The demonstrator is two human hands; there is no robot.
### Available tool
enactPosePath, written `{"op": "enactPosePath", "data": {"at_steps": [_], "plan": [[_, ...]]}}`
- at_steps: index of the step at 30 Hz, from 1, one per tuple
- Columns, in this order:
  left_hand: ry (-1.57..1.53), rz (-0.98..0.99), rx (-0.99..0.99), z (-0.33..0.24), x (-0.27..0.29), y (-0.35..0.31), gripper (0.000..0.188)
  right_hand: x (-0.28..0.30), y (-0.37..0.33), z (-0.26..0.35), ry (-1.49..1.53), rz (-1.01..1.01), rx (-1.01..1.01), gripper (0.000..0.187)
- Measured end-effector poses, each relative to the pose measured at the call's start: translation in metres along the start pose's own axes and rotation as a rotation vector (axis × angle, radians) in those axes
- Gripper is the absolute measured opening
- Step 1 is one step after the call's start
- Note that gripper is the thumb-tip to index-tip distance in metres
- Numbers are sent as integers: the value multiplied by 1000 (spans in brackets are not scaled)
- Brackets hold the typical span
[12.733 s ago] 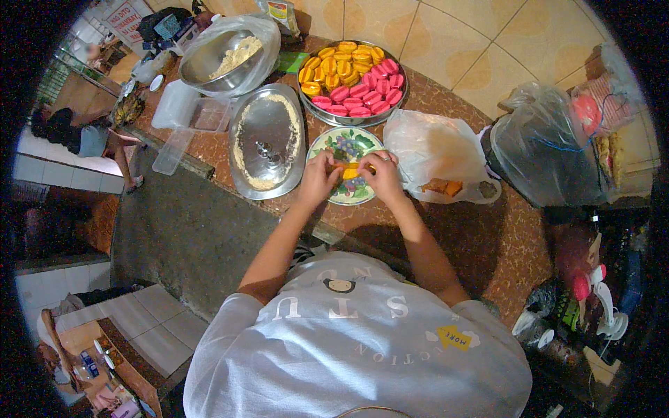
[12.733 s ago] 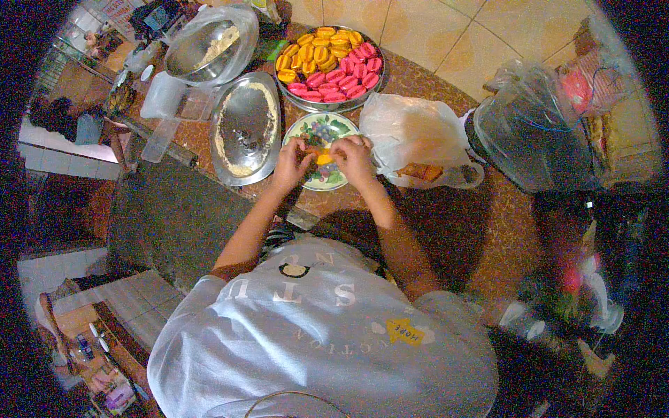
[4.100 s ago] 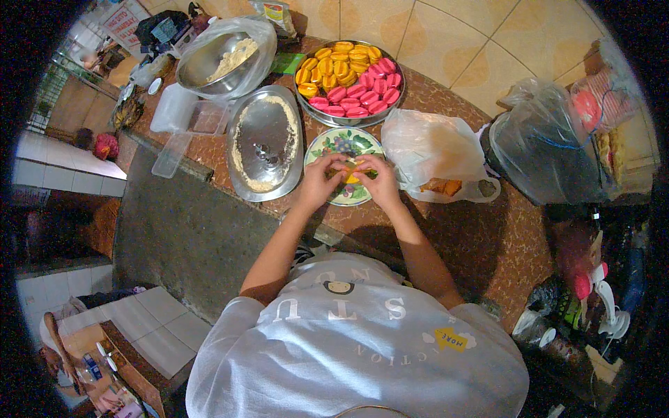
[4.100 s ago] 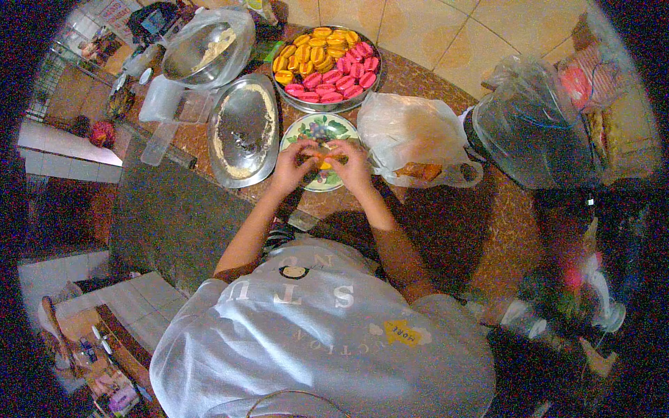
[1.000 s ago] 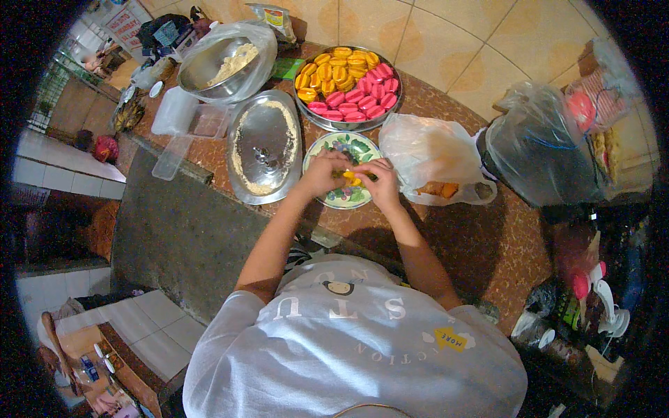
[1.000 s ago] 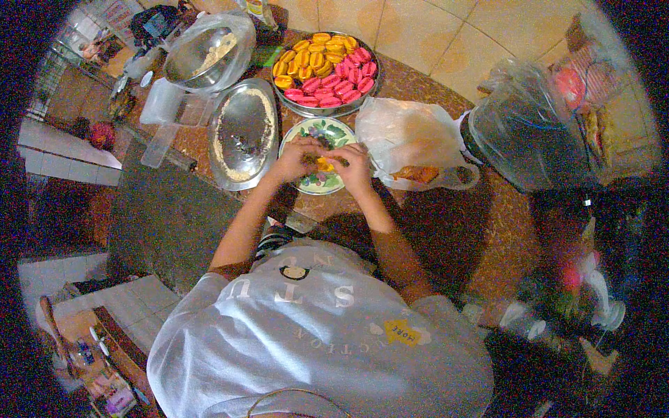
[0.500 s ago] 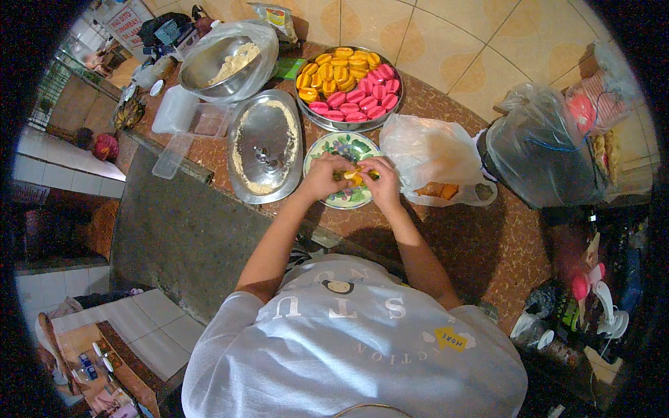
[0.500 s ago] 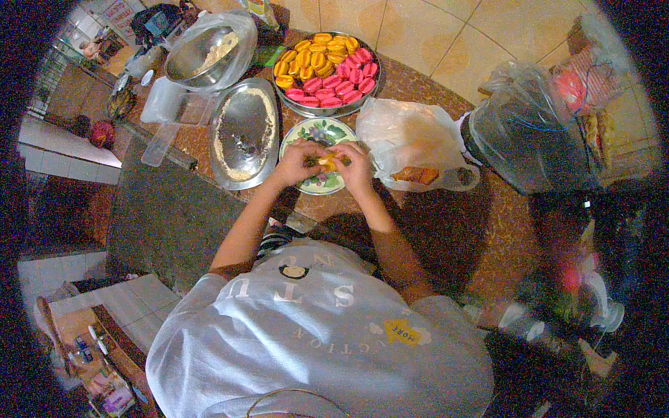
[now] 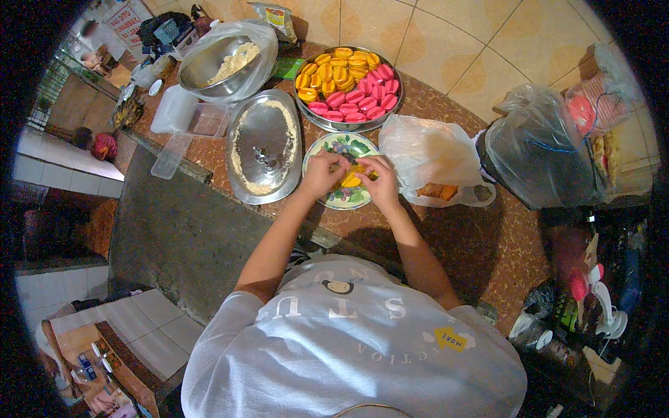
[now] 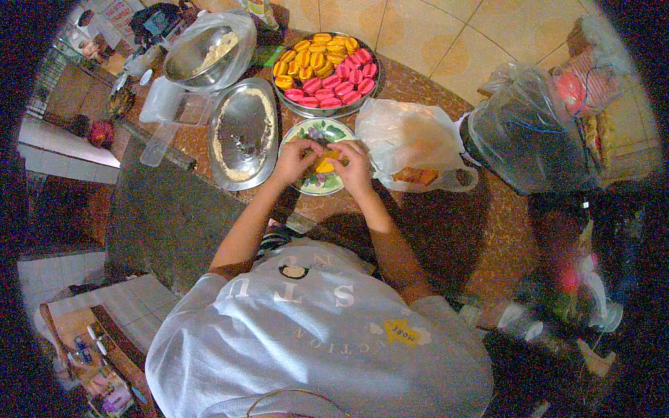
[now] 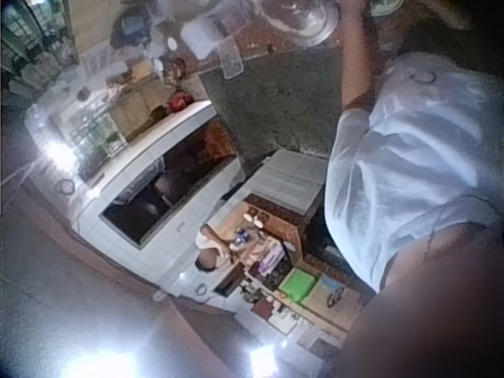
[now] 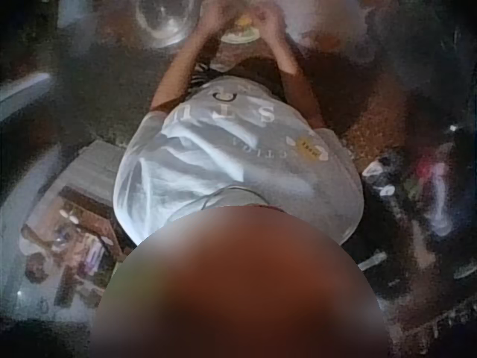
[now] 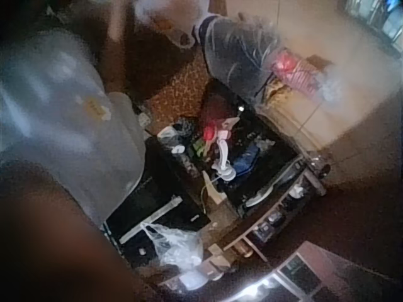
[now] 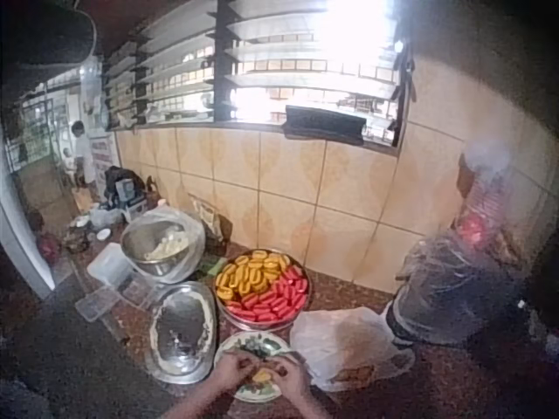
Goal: The person scoops dough from a bowl, flattens it on a metal tray, and places it onto a plate. They then pick up a yellow filling and wrap the dough around it to form a small sweet. The process is repeated multiple times.
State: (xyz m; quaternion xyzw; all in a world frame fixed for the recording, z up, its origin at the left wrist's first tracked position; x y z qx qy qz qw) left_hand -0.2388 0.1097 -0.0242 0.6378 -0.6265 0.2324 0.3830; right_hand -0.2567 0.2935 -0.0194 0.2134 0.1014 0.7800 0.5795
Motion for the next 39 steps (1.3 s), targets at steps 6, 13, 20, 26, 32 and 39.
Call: {"op": "enactPosePath", "data": {"at_steps": [6, 13, 20, 26, 32, 39], "plan": [[-71, -93, -25, 0, -5, -1, 14, 0, 0, -6, -19, 14, -51, 28], [-79, -72, -7, 3, -6, -3, 16, 0, -1, -15, -25, 4, -66, 18], [-88, -76, -57, -10, 1, 0, 19, -1, 0, -21, -36, -18, -64, 13], [29, -125, -105, -1, -3, 3, 17, 2, -1, -12, -28, -40, 7, 20], [19, -140, -104, -7, 0, 2, 14, 15, -8, -11, -48, -24, -135, 28], [-1, -116, -85, -11, 5, -1, 15, 8, -19, -7, -196, 77, -6, 41]]}}
Point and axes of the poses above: each hand's wrist, its own y-axis towards the middle knuckle, its own x-axis out of the back of the hand, z = x × y, the point moved 2 cm from there along y, towards the middle knuckle, and after that the axes turned 14 degrees about y, right-handed, at the moved point
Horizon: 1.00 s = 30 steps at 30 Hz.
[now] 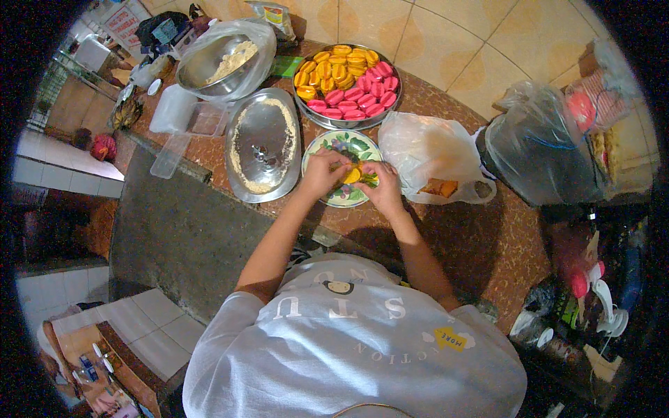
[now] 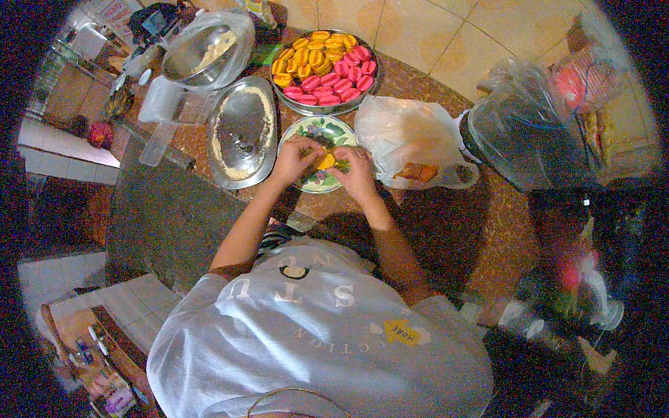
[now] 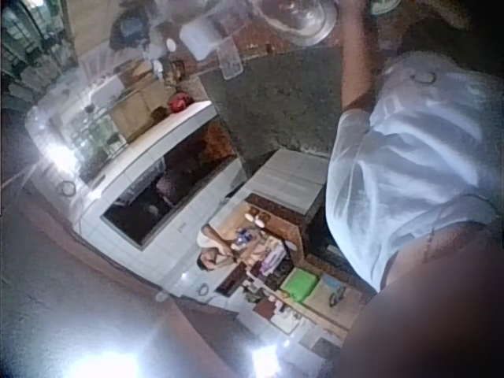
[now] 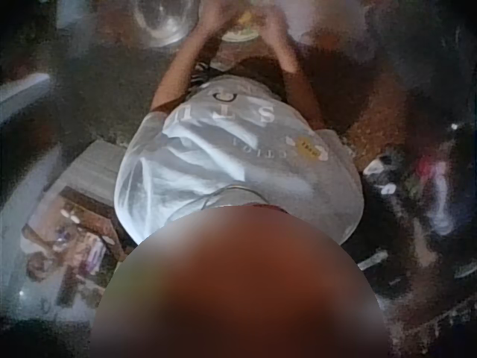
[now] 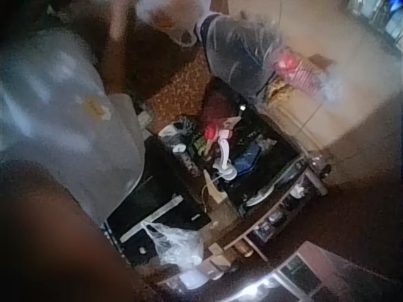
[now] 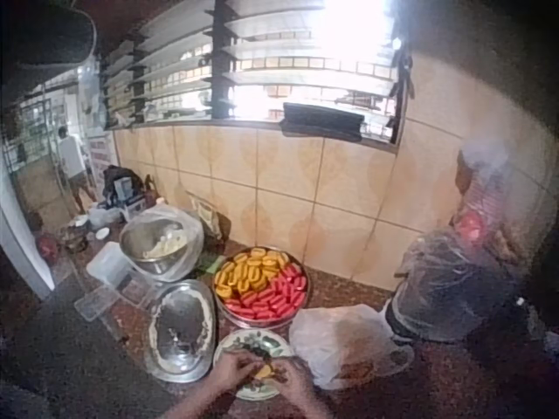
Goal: The person scoops dough from a bowl, flattens it on a metal tray, and places it onto a plate. They then pick up a yellow filling and wrap the dough around it to form a small sweet. The process is repeated multiple times.
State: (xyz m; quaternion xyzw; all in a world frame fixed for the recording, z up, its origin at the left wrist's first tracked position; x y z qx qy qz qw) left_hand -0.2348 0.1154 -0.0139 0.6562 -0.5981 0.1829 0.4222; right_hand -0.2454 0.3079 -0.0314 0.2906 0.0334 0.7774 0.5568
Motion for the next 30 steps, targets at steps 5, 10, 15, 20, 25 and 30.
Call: {"op": "enactPosePath", "data": {"at_steps": [5, 10, 15, 20, 25, 30], "plan": [[-29, 21, 23, -1, 2, -1, 16, -3, -7, -7, -19, -8, 7, 34], [-132, -30, 110, 0, 2, -4, 14, -4, -7, -10, -75, 3, 57, 19], [-133, -112, 186, 9, 5, -6, 13, -2, -11, -3, -41, 9, 73, 12], [138, 1, -8, 30, 5, -13, 19, -3, -27, 0, -48, 49, 54, 14], [125, -43, -1, 20, 8, -24, 21, 0, -36, 7, -62, 109, 60, 14], [157, -37, -51, 15, 6, -35, 24, -1, -40, 7, -60, 116, 83, 11]]}}
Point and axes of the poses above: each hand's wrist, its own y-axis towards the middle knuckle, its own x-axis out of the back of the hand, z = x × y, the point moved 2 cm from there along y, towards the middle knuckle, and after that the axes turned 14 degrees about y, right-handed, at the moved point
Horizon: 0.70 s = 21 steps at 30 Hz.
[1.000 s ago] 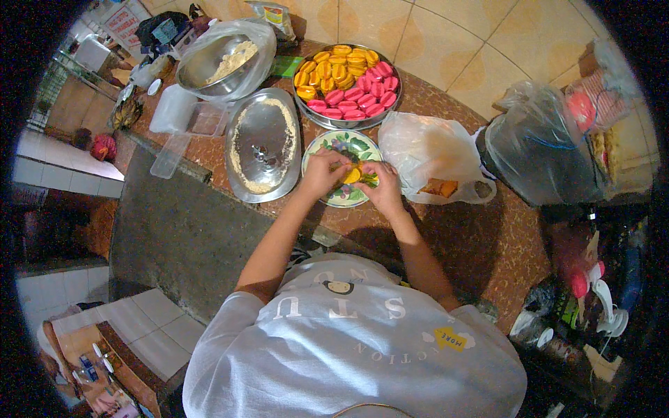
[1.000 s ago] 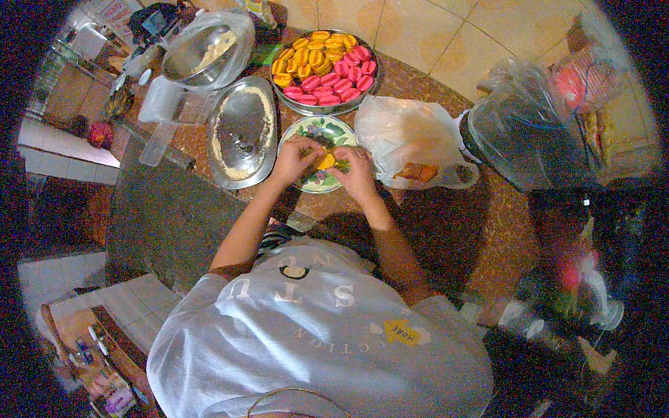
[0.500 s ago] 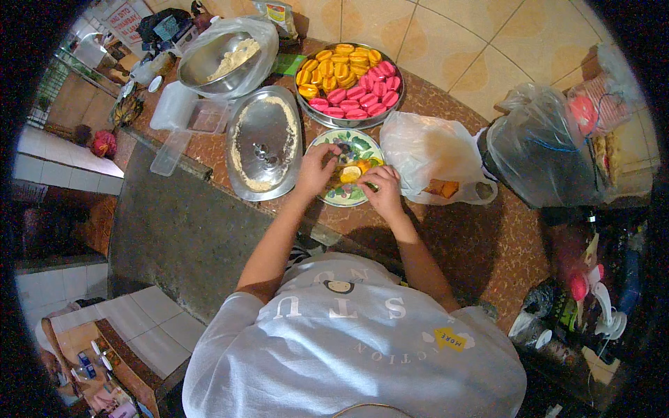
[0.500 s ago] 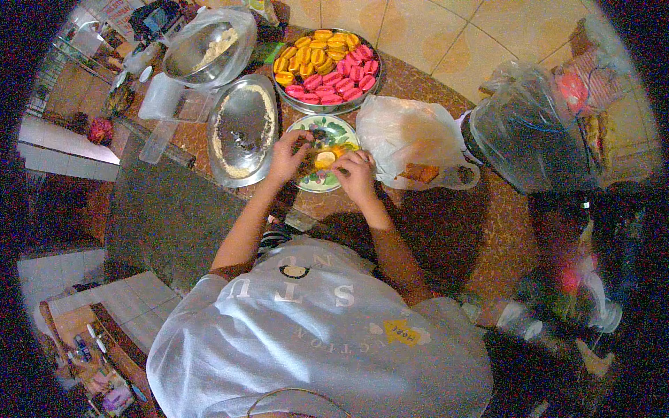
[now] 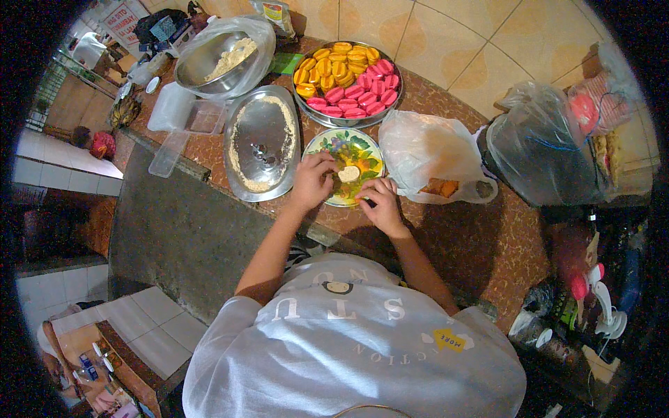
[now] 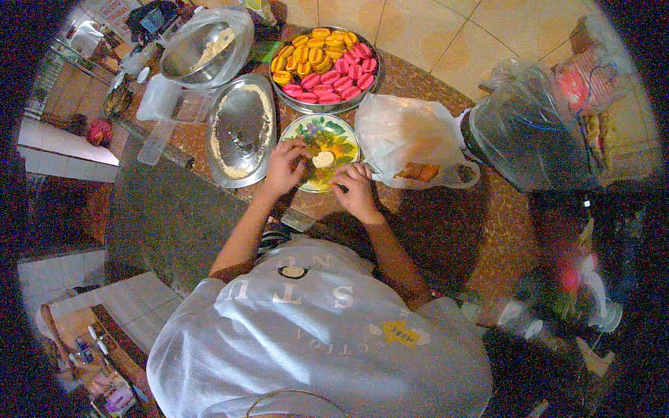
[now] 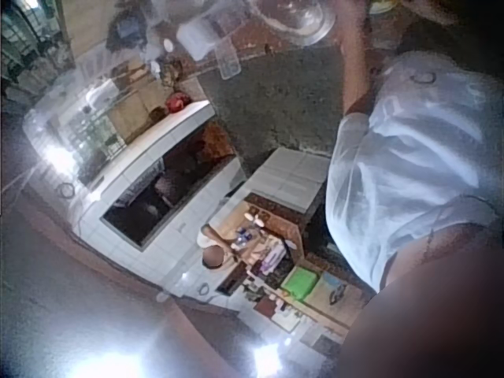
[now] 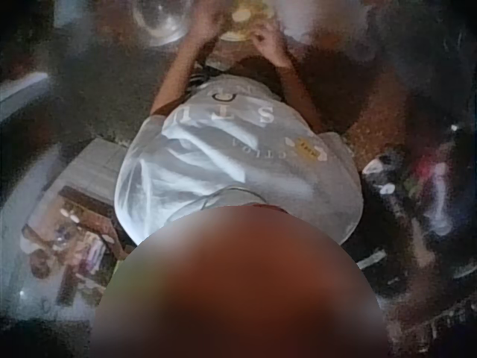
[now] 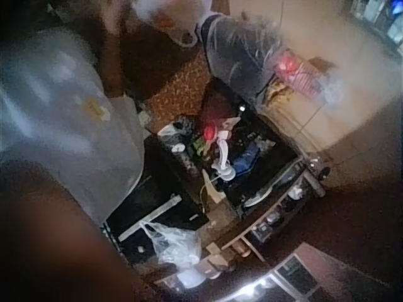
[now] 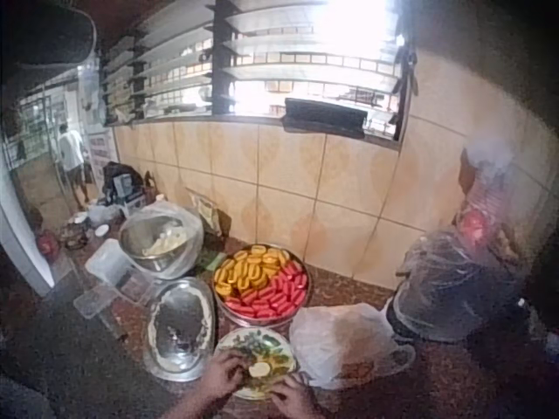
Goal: The person scoops dough from a bowl, flattens it on a metal tray, and places it onto a plate. They then pick up a yellow filling and wrap the dough around it to form a small sweet. The process is repeated multiple times.
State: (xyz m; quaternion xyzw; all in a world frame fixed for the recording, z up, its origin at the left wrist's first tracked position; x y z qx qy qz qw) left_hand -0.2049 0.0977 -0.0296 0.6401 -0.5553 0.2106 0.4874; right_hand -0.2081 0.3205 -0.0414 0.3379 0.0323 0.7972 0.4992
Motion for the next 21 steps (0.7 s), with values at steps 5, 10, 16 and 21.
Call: {"op": "enactPosePath", "data": {"at_steps": [5, 10, 16, 21], "plan": [[123, 161, 103, -10, -4, 4, 43, 0, -1, -3, 10, 2, 3, 11], [151, 284, 64, -11, -12, 12, 52, -1, -1, -3, 4, -7, 6, 12], [144, 307, 29, -12, -19, 17, 51, 1, 0, 0, 2, -20, 5, 13], [88, 259, -25, -7, -26, 16, 48, 0, 0, 0, 11, -34, 17, 13]]}}
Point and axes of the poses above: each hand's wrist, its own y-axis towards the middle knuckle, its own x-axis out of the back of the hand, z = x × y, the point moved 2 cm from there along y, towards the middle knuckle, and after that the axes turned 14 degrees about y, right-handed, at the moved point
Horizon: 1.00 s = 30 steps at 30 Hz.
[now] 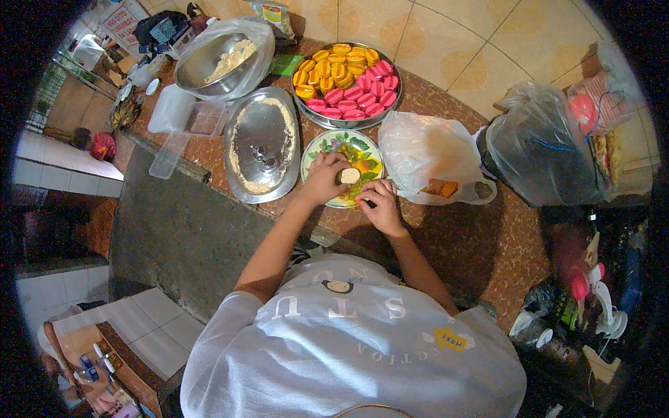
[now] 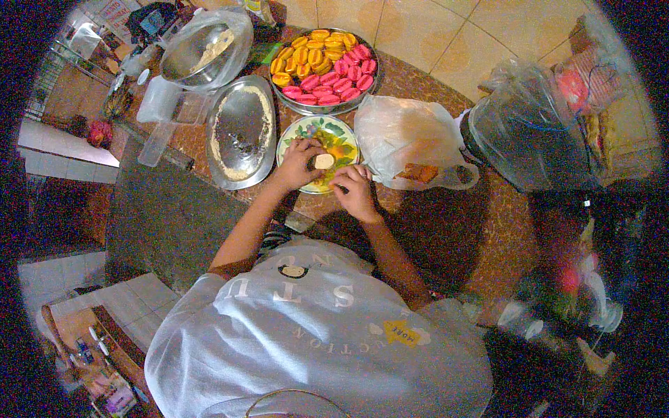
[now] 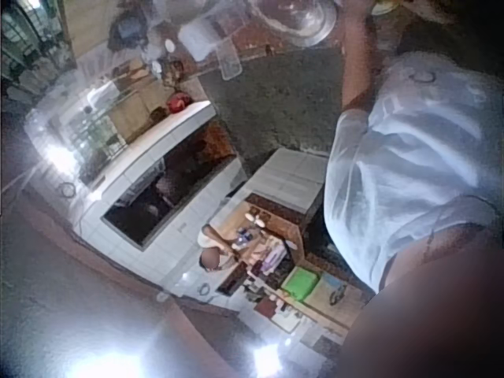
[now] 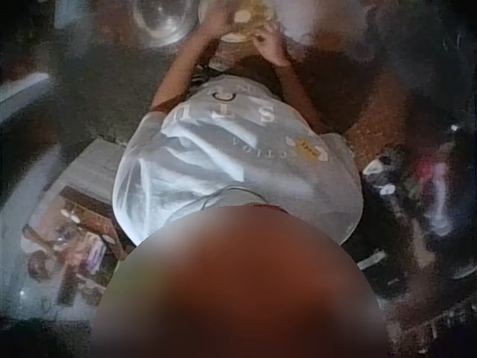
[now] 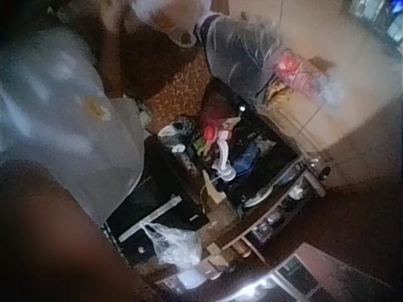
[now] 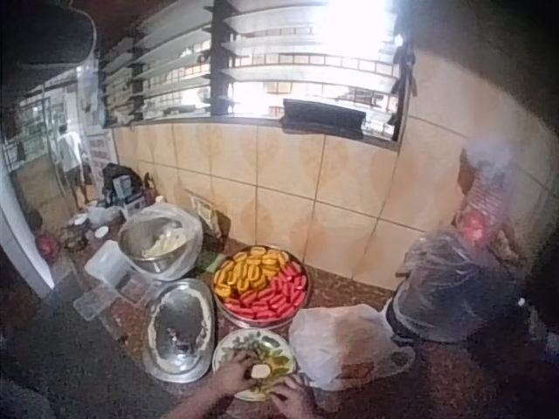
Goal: The person scoops dough from a bowl, flattens it on a metal tray, and places it onto a plate. They then pick up a yellow filling and wrap the dough around it to form a small sweet. The process is repeated multiple times.
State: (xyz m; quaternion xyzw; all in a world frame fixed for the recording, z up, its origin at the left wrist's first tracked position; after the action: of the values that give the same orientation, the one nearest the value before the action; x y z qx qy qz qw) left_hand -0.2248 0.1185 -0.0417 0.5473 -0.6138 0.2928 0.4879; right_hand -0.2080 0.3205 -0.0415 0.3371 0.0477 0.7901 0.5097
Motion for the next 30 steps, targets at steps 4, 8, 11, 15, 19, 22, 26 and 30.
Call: {"op": "enactPosePath", "data": {"at_steps": [4, 8, 11, 15, 19, 22, 26, 30], "plan": [[33, -30, -23, -1, -2, -2, 48, 1, -1, -2, -7, 3, 3, 13], [3, -33, -13, -7, 3, -2, 46, 1, -2, -2, -5, 6, -8, 13], [-86, -103, 47, -1, 5, 6, 42, 0, -2, -4, -16, 1, -6, 13], [105, -248, 190, 22, -5, 26, 44, -4, 1, 1, -1, 13, -8, 13], [214, -127, 203, 9, -5, 40, 36, -2, 10, 1, -21, -9, 13, 12], [170, -126, 216, 8, -7, 38, 27, -6, 19, 2, -19, -29, -6, 12], [3, -132, 204, 9, 0, 32, 23, -5, 35, 2, -72, -38, -12, 13], [-345, -141, 198, 5, 10, 26, 25, -9, 45, 0, -60, -54, -47, 12]]}}
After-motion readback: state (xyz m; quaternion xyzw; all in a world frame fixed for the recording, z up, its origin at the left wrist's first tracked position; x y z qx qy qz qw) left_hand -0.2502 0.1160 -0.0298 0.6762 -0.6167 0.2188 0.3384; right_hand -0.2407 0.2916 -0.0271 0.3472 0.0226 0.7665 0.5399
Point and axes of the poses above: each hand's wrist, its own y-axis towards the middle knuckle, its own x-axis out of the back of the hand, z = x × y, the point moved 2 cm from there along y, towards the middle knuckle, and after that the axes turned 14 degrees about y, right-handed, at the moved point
